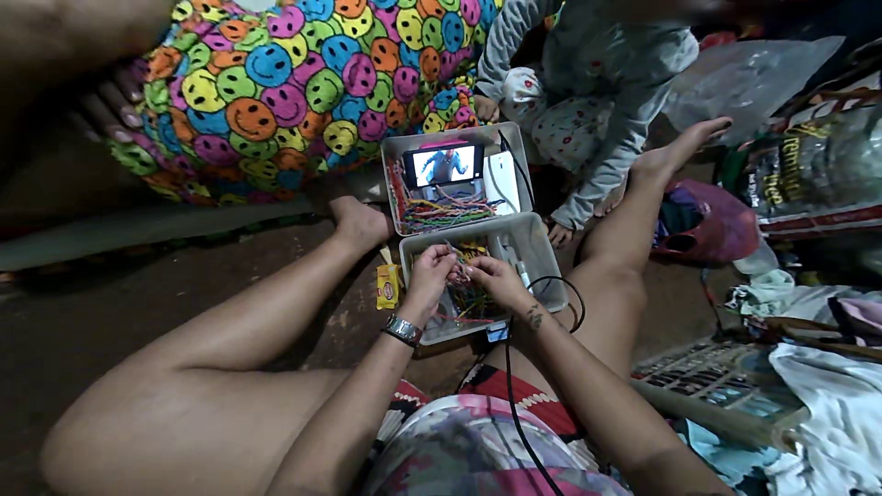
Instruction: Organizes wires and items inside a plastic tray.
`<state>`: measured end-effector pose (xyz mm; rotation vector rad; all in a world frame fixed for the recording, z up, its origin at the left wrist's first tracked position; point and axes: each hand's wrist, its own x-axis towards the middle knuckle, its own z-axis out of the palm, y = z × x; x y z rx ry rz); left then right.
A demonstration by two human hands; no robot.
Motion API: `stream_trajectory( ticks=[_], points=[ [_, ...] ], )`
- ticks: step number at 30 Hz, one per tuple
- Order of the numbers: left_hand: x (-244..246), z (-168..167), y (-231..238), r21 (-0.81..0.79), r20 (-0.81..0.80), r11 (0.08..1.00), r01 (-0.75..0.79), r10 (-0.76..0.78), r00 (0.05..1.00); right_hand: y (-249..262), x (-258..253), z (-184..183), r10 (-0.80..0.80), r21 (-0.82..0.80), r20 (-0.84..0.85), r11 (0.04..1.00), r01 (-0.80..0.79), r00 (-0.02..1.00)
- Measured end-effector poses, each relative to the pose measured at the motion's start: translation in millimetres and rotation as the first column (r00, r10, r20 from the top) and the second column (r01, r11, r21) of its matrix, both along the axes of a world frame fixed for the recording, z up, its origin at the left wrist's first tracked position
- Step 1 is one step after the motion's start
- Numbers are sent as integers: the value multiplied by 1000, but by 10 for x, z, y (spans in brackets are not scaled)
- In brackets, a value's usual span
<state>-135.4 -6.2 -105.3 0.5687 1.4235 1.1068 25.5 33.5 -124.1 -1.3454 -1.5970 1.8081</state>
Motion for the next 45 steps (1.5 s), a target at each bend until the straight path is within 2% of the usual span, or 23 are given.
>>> stream_trajectory(
  ticks=[4,9,15,22,24,25,27,28,33,37,38,42,45],
  points=[
    [-1,-17,-6,-39,-143,991,126,-130,981,44,11,-64,-63,77,98,995,56,993],
    [0,-43,-23,-77,-228,976,205,-218,949,93,74,-44,-218,144,114,969,201,969],
    [-31,24,-20,-90,-273,976,198,-216,938,148,121,67,-322,195,110,935,297,940],
    [-112,121,-63,-66,-375,986,156,-170,911,160,111,99,-313,308,199,920,244,929],
    [-137,134,-63,-83,-377,985,153,-173,910,169,86,87,-213,302,308,946,117,927],
    [-140,136,-62,-100,-374,983,156,-182,909,200,88,91,-78,230,388,973,-14,918],
    [-131,132,-68,-126,-387,975,182,-217,896,271,47,89,174,64,519,968,-241,837],
    [-123,133,-69,-137,-401,970,203,-241,884,284,1,86,221,32,566,957,-289,794],
    [-95,63,-83,-194,-432,933,303,-359,827,367,-285,-16,267,3,694,928,-374,669],
    [-66,24,-104,-211,-419,915,345,-403,813,421,-443,-106,348,-81,777,881,-465,524],
    [-63,29,-104,-218,-417,912,347,-408,812,425,-455,-94,351,-90,782,881,-464,515],
    [-71,16,-86,-225,-413,914,339,-404,816,442,-330,-35,244,1,707,938,-346,664],
    [-44,-4,-60,-225,-432,916,333,-400,808,379,-122,85,111,134,547,967,-217,830]
  ],
)
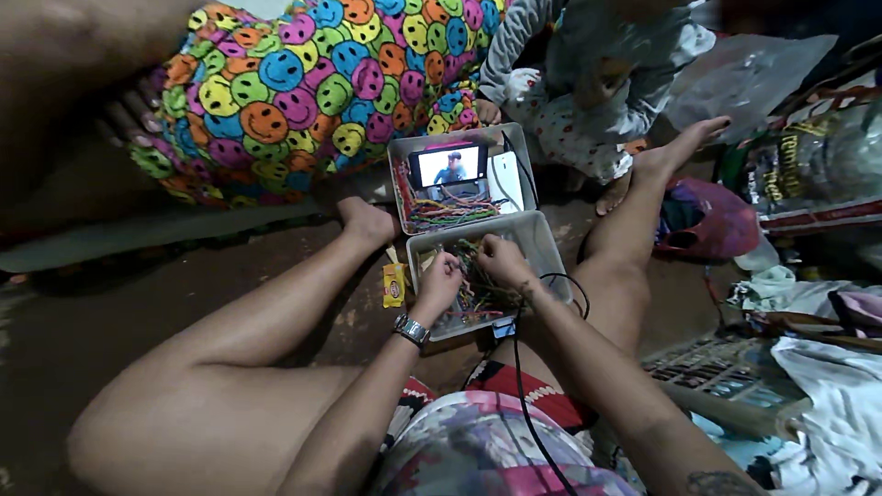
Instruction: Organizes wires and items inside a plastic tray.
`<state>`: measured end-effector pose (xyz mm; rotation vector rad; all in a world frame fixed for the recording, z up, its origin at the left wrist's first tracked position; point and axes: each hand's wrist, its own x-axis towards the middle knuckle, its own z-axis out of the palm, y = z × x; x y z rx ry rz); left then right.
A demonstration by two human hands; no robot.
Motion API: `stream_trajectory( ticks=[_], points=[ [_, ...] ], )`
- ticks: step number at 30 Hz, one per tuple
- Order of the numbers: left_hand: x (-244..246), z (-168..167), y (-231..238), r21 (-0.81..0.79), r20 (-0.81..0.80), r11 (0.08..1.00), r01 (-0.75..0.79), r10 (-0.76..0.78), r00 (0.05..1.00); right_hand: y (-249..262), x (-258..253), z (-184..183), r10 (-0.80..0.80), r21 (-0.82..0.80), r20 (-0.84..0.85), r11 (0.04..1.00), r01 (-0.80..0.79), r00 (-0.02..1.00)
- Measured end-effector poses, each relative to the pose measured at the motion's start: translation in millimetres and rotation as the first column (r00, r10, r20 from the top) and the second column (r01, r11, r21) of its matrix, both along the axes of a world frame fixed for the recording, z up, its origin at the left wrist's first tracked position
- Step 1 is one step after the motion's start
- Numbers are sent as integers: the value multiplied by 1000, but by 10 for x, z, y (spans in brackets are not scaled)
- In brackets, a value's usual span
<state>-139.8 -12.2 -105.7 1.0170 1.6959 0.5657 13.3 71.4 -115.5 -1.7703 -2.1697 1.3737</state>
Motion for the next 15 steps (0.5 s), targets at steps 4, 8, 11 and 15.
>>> stream_trajectory(
  ticks=[4,8,11,15],
  points=[
    [51,-7,47,10,-103,994,113,-112,988,-97,223,67,-139,28,-304,988,155,942],
    [103,55,40,258,-18,966,-36,42,999,-173,302,124,-97,63,-401,989,133,911],
    [67,71,67,331,172,934,-136,82,982,-230,284,82,37,129,-376,992,12,926],
    [22,74,51,324,225,930,-175,104,969,-311,236,43,120,151,-375,986,-67,919]
  ],
)
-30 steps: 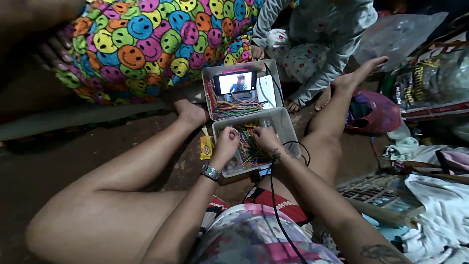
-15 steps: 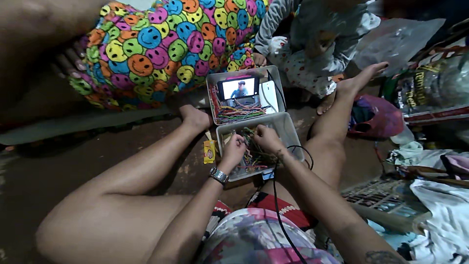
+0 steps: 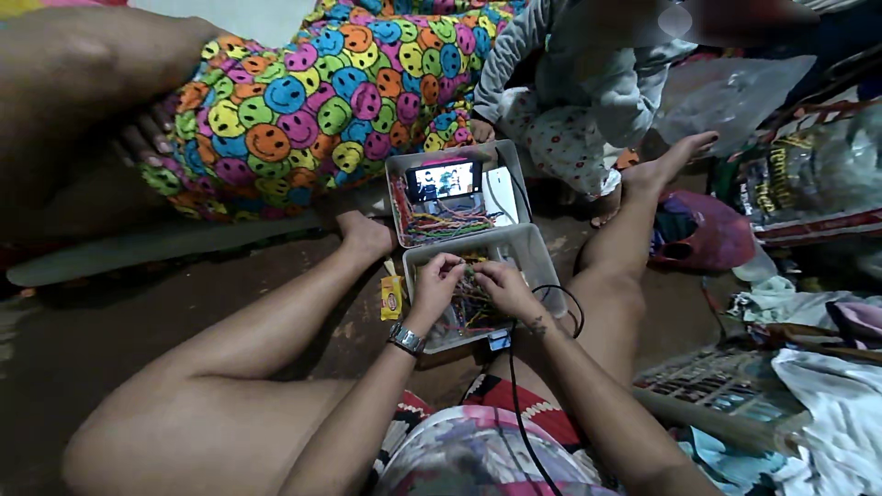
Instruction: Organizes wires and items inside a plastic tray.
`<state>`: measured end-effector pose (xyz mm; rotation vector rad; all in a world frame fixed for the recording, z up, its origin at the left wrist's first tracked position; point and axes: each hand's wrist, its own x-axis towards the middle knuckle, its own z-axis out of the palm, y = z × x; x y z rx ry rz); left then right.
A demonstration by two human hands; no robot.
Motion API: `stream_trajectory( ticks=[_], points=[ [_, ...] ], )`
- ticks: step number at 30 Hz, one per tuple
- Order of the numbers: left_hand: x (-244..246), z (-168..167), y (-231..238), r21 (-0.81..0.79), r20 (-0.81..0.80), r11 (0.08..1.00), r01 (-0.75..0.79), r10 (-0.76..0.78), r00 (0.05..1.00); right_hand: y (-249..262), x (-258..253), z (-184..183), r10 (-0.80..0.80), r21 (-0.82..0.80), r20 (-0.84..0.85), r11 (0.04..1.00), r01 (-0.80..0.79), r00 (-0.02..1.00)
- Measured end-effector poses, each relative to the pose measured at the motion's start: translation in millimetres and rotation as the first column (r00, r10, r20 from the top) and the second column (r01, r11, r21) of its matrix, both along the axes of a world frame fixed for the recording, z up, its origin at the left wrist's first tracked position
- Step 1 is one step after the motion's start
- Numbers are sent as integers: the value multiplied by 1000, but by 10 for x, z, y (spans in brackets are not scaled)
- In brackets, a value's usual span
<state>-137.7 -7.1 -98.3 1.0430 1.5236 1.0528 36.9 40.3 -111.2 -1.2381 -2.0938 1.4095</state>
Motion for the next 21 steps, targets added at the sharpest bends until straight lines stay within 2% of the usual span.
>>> stream_trajectory(
  ticks=[6,12,15,18,21],
  points=[
    [21,5,-59,-47,141,998,-29,35,989,-35,53,-74,88,-73,20,994,-86,996],
    [-87,73,-39,-114,23,974,196,-195,981,-50,98,-109,177,-30,40,984,-176,983],
    [-130,89,-35,-144,20,966,213,-213,977,-49,108,-128,180,31,44,983,-181,983],
    [-104,101,-54,-173,144,969,174,-150,978,-47,103,-129,145,79,43,986,-148,989],
    [-67,124,-75,-269,320,956,117,-26,947,-49,105,-152,118,125,14,985,-119,993]
  ],
)
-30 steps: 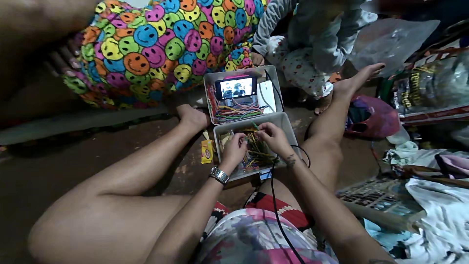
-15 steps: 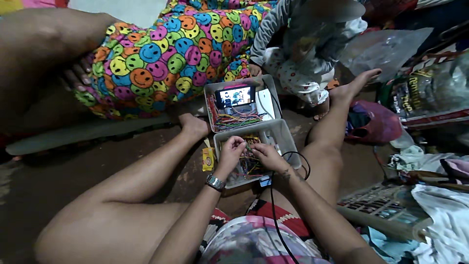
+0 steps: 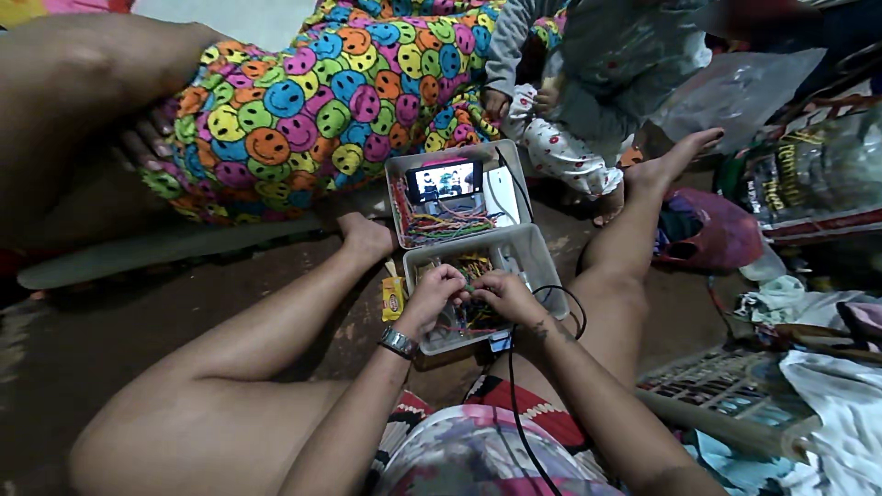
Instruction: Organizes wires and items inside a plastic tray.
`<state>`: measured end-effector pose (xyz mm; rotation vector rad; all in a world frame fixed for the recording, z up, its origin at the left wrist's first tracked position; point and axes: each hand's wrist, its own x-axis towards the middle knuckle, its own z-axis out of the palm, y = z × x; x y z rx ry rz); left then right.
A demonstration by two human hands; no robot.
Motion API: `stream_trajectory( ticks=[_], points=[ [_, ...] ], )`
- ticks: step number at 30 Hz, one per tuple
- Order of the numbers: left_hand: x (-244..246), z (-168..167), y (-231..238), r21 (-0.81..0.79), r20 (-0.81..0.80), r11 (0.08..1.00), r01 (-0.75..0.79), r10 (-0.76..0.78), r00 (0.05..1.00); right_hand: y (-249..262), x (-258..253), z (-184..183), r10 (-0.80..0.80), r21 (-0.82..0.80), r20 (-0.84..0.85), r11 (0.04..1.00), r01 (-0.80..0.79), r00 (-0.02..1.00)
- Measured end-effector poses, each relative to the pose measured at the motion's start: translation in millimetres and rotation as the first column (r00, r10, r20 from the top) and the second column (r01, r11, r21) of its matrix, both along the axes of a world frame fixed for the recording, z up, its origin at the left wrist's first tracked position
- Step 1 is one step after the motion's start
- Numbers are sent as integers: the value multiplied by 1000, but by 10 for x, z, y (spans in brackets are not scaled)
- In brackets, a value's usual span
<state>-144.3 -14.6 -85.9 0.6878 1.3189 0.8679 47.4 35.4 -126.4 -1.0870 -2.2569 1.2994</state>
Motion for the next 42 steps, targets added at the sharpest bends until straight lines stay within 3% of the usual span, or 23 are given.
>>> stream_trajectory(
  ticks=[4,10,16,23,28,34,38,42],
  points=[
    [35,-33,-9,-193,219,970,-148,190,957,-3,3,-23,-38,10,-45,999,38,998],
    [112,-90,-3,-84,242,950,-299,311,919,-31,-71,-67,-145,-108,-128,985,132,981],
    [114,-123,-25,129,176,964,-232,208,962,-43,-107,-34,-236,-254,-136,947,197,962],
    [105,-123,-9,238,14,957,-165,166,986,-59,-74,46,-116,-179,-77,979,101,990],
    [80,-110,-3,233,-69,965,-122,141,988,-73,-98,94,-196,-104,-34,976,191,980],
    [126,-139,-27,182,97,972,-151,135,986,-90,-117,83,-254,-203,-80,951,234,964],
    [87,-129,-5,232,42,967,-106,99,994,-75,-68,41,-205,-252,-185,955,155,961],
    [57,-152,8,267,-15,959,-93,101,995,-28,-16,82,-53,-254,-91,967,28,994]
  ],
)
